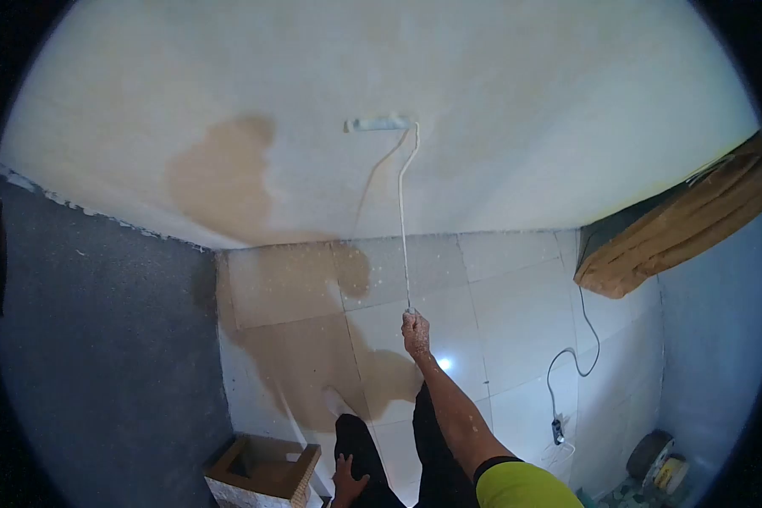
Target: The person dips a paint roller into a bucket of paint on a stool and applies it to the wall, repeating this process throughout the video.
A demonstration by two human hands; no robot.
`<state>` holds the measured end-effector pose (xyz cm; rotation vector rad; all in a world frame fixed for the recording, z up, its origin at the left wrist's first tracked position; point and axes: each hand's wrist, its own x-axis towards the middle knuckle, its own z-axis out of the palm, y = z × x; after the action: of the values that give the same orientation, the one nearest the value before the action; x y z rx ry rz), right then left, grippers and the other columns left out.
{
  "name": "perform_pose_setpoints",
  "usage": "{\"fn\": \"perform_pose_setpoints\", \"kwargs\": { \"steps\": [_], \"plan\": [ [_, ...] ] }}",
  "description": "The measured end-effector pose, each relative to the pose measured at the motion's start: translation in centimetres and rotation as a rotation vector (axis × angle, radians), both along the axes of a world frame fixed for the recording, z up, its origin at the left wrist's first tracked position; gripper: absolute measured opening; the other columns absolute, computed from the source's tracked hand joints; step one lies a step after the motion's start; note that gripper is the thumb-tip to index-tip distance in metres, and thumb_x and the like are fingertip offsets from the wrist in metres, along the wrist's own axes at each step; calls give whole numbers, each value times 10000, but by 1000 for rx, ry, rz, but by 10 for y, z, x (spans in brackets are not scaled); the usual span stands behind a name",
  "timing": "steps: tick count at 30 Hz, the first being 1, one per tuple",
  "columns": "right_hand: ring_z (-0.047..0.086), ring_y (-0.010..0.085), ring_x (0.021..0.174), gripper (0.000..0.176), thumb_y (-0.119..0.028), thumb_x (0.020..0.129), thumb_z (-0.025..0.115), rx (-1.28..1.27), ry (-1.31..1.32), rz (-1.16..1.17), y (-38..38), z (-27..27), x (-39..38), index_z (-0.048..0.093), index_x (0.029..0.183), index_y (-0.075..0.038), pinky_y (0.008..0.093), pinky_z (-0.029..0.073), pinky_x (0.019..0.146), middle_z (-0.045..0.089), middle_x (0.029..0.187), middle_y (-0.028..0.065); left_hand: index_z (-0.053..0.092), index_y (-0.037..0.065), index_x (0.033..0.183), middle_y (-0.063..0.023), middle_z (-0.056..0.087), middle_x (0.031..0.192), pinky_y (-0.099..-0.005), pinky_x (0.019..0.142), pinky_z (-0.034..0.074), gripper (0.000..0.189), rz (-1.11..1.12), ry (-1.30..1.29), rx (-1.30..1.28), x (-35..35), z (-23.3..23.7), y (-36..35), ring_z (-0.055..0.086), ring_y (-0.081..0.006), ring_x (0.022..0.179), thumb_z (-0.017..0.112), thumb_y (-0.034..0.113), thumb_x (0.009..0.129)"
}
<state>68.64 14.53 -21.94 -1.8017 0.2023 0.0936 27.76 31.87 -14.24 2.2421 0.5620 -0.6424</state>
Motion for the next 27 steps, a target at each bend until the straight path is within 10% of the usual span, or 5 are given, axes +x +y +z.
{"fn": "perform_pose_setpoints", "kwargs": {
  "steps": [12,16,21,25,27],
  "plan": [
    [406,167,404,376,-323,906,415,-94,-22,-98,45,-30,-22,436,667,-33,322,343,416,407,476,58,383,64,1276,-227,305,1344,-471,1025,251,746,-35,-159,-109,-9,-19,29,275,-409,1236,707,243,629],
    [406,182,410,380,-316,918,390,-796,-943,-94,58,-9,63,418,660,-39,332,332,419,400,472,65,396,54,1262,-237,317,1332,-469,1025,256,733,4,-164,-134,-13,-10,37,289,-400,1233,716,231,627],
    [394,165,405,376,-304,917,404,232,-78,-63,66,27,108,392,642,-48,317,314,401,386,463,59,411,49,1249,-239,329,1326,-471,1020,267,726,-20,-134,-106,-10,-3,38,297,-392,1233,730,216,618],
    [473,295,704,210,-73,805,499,-834,-730,85,42,-41,48,492,998,11,425,380,649,491,757,139,420,50,1244,-234,350,1314,-474,1011,282,713,-19,-176,-101,-9,-5,39,315,-394,1221,729,220,624],
    [465,315,693,385,-20,743,520,-859,-723,151,27,-68,-3,428,1113,33,439,363,583,474,802,144,422,51,1243,-230,357,1311,-476,1009,285,708,-27,-180,-85,-6,-5,37,322,-396,1216,727,222,628]
  ]
}}
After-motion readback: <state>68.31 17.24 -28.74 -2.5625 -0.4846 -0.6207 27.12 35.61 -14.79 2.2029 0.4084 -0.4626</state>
